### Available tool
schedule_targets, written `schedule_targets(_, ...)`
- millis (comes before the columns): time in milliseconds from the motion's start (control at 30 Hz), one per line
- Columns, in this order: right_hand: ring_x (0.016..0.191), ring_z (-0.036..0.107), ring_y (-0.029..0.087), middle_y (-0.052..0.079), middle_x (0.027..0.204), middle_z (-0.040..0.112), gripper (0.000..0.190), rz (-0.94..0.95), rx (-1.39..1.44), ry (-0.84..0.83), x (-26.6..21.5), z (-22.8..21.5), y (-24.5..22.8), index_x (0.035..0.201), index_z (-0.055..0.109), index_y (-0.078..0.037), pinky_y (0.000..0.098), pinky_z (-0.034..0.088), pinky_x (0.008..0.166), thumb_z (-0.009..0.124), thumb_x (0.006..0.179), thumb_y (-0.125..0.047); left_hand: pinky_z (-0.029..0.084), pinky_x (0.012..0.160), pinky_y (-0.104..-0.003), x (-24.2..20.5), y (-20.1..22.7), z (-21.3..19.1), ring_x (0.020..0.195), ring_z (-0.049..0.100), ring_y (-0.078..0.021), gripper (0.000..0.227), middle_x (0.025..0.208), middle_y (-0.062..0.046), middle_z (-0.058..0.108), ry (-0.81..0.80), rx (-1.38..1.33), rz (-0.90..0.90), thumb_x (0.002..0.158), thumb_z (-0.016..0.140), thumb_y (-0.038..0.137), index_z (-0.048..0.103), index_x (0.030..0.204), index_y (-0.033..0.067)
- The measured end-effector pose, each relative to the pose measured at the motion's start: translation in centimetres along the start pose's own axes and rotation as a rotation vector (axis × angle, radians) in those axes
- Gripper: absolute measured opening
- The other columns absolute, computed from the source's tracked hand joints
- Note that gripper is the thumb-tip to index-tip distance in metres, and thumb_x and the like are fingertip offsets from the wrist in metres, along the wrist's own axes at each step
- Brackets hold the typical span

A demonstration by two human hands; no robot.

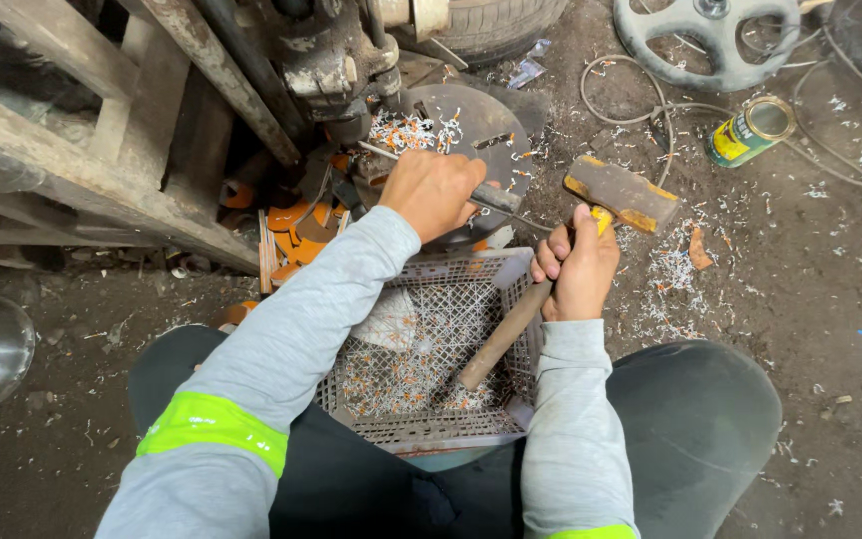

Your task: The person sits on the floor and uses a drill press to drill holes into small orange plastic pieces. They hold each piece with their left hand and operate the drill with their right hand, then place the drilled pieces into a white plastic crate. The person also uses a hammer to clear debris from the drill press table.

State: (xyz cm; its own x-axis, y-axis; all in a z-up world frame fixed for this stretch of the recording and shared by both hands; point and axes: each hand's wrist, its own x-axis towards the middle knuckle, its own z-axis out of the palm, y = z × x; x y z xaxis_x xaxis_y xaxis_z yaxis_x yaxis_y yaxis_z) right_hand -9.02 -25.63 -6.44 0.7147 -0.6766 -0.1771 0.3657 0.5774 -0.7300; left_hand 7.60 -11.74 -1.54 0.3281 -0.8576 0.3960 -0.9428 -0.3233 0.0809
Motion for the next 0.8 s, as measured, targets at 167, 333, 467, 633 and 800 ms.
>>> schedule_targets(167, 0.043, 0.036, 0.011, 0.0, 0.063, 0.039, 0.014, 0.019, 0.021, 0.021, -0.5, 0.6, 0.8, 0.1, 0.042, -0.014, 0.03, 0.035, 0.038, 0.05, 0.108, -0.021, 0.053, 0.059, -0.046, 0.5, 0.0, -0.2, 0.068, 0.07, -0.0305, 0.027, 0.077, -0.007, 0.068, 0.045, 0.031, 0.038, 0.076, 0.086, 0.026, 0.066, 0.087, 0.0115)
schedule_targets(333, 0.042, 0.035, 0.011, -0.001, 0.062, 0.038, 0.012, 0.056, 0.083, 0.016, -0.6, 0.4, 1.6, 0.102, 0.042, -0.015, 0.0301, 0.034, 0.037, 0.049, 0.108, -0.022, 0.053, 0.06, -0.045, 0.5, 0.1, 0.1, 0.071, 0.07, -0.0296, 0.027, 0.08, -0.006, 0.069, 0.02, 0.024, 0.027, 0.073, 0.087, 0.024, 0.069, 0.09, 0.0135)
schedule_targets(467, 0.042, 0.035, 0.011, 0.0, 0.062, 0.038, 0.014, 0.049, 0.086, -0.006, -0.5, 0.3, 1.6, 0.101, 0.041, -0.014, 0.0305, 0.034, 0.037, 0.05, 0.109, -0.022, 0.054, 0.063, -0.044, 0.4, 0.0, 0.6, 0.074, 0.071, -0.0282, 0.028, 0.081, -0.005, 0.069, 0.027, -0.007, 0.053, 0.073, 0.087, 0.022, 0.069, 0.093, 0.015)
schedule_targets(633, 0.041, 0.035, 0.011, 0.0, 0.062, 0.038, 0.015, 0.03, 0.105, -0.02, -0.5, 0.3, 1.6, 0.099, 0.042, -0.014, 0.031, 0.034, 0.037, 0.049, 0.109, -0.023, 0.054, 0.062, -0.044, 0.1, -0.6, 0.7, 0.072, 0.07, -0.0286, 0.03, 0.08, -0.005, 0.068, 0.007, 0.029, 0.06, 0.071, 0.087, 0.023, 0.071, 0.095, 0.0154)
schedule_targets(800, 0.042, 0.035, 0.012, 0.0, 0.062, 0.038, 0.018, 0.026, 0.096, -0.038, -0.7, 0.4, 1.5, 0.097, 0.043, -0.013, 0.0314, 0.035, 0.037, 0.049, 0.109, -0.024, 0.053, 0.062, -0.045, -0.1, -0.4, 0.7, 0.071, 0.07, -0.029, 0.029, 0.079, -0.005, 0.068, -0.031, 0.049, 0.056, 0.072, 0.087, 0.023, 0.071, 0.095, 0.0155)
